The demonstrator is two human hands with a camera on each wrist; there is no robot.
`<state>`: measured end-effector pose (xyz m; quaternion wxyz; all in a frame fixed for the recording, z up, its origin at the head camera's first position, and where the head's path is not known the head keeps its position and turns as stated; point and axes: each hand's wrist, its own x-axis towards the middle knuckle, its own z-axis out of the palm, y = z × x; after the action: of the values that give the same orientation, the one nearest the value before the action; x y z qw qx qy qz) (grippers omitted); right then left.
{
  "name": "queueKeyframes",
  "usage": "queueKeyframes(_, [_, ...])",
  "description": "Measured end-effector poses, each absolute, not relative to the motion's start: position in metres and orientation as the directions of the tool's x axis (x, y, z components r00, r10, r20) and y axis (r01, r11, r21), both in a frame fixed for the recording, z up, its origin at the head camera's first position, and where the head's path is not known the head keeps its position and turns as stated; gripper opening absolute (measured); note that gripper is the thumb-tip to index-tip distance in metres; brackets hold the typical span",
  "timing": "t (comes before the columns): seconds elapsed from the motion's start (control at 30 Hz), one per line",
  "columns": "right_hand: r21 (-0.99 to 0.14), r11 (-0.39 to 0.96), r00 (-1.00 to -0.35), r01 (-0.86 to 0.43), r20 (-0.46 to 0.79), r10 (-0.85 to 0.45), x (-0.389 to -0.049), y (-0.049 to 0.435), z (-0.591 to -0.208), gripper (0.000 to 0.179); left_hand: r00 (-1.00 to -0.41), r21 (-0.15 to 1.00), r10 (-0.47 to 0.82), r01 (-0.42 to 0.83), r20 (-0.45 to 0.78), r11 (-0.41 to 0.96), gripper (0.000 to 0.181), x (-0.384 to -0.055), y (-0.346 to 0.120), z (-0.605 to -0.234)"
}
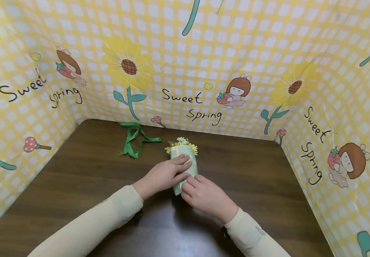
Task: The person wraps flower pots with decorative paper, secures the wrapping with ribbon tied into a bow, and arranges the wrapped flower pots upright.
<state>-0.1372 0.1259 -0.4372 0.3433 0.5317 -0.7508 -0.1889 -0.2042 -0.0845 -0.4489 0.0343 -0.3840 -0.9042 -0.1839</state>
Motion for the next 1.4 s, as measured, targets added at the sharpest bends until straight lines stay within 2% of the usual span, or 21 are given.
queueKeyframes(0.17, [0.663,0.324,-0.142,-0.675,0.315,-0.939,-0.139,0.112,-0.438,0.044,-0.695,0.309,0.686,0.715,0.215,0.627,0.055,-0.206,-0.086,-0.449])
queueKeyframes(0.3, [0.707,0.268,-0.110,-0.654,0.262,-0.959,-0.138,0.103,-0.437,0.032,-0.688,0.336,0.687,0.720,0.233,0.608,0.056,-0.206,-0.088,-0.449])
queueKeyframes(0.43, [0.691,0.243,-0.130,-0.681,0.213,-0.968,-0.134,0.098,-0.436,0.017,-0.671,0.344,0.701,0.735,0.242,0.585,0.058,-0.206,-0.087,-0.451])
queueKeyframes(0.6, [0.693,0.216,-0.164,-0.688,0.141,-0.976,-0.130,0.091,-0.440,0.023,-0.668,0.338,0.700,0.739,0.251,0.583,0.059,-0.207,-0.088,-0.451])
queueKeyframes(0.73, [0.722,0.169,-0.128,-0.671,0.113,-0.985,-0.132,0.091,-0.443,0.026,-0.661,0.349,0.705,0.744,0.256,0.570,0.059,-0.207,-0.089,-0.452])
queueKeyframes(0.83, [0.707,0.141,-0.069,-0.693,0.129,-0.989,-0.133,0.095,-0.440,0.028,-0.661,0.360,0.708,0.741,0.248,0.567,0.060,-0.207,-0.089,-0.454])
queueKeyframes(0.93, [0.578,0.193,-0.049,-0.793,0.255,-0.966,-0.133,0.101,-0.428,0.025,-0.663,0.373,0.712,0.736,0.231,0.565,0.057,-0.205,-0.089,-0.455])
queueKeyframes(1.0, [0.428,0.292,-0.101,-0.856,0.415,-0.904,-0.137,0.108,-0.419,0.021,-0.666,0.385,0.713,0.731,0.219,0.564,0.054,-0.205,-0.090,-0.454])
queueKeyframes(1.03, [0.328,0.354,-0.156,-0.876,0.503,-0.850,-0.141,0.112,-0.415,0.021,-0.670,0.394,0.711,0.725,0.214,0.565,0.054,-0.205,-0.091,-0.454])
queueKeyframes(1.1, [0.102,0.488,-0.321,-0.867,0.636,-0.702,-0.152,0.120,-0.413,0.020,-0.673,0.405,0.711,0.719,0.202,0.566,0.054,-0.205,-0.092,-0.452])
queueKeyframes(1.13, [-0.014,0.549,-0.419,-0.836,0.663,-0.620,-0.159,0.124,-0.414,0.018,-0.676,0.406,0.711,0.715,0.193,0.570,0.055,-0.204,-0.093,-0.452])
queueKeyframes(1.2, [-0.236,0.627,-0.609,-0.742,0.629,-0.484,-0.170,0.130,-0.420,0.015,-0.681,0.408,0.712,0.707,0.171,0.578,0.056,-0.203,-0.095,-0.451])
queueKeyframes(1.27, [-0.395,0.667,-0.753,-0.632,0.514,-0.410,-0.177,0.133,-0.430,0.012,-0.678,0.407,0.720,0.706,0.148,0.580,0.056,-0.202,-0.096,-0.451])
queueKeyframes(1.33, [-0.489,0.676,-0.830,-0.551,0.403,-0.385,-0.180,0.135,-0.439,0.012,-0.679,0.407,0.723,0.700,0.126,0.587,0.055,-0.200,-0.098,-0.452])
queueKeyframes(1.4, [-0.549,0.661,-0.859,-0.511,0.339,-0.383,-0.181,0.135,-0.444,0.011,-0.689,0.425,0.714,0.687,0.124,0.589,0.056,-0.198,-0.100,-0.452])
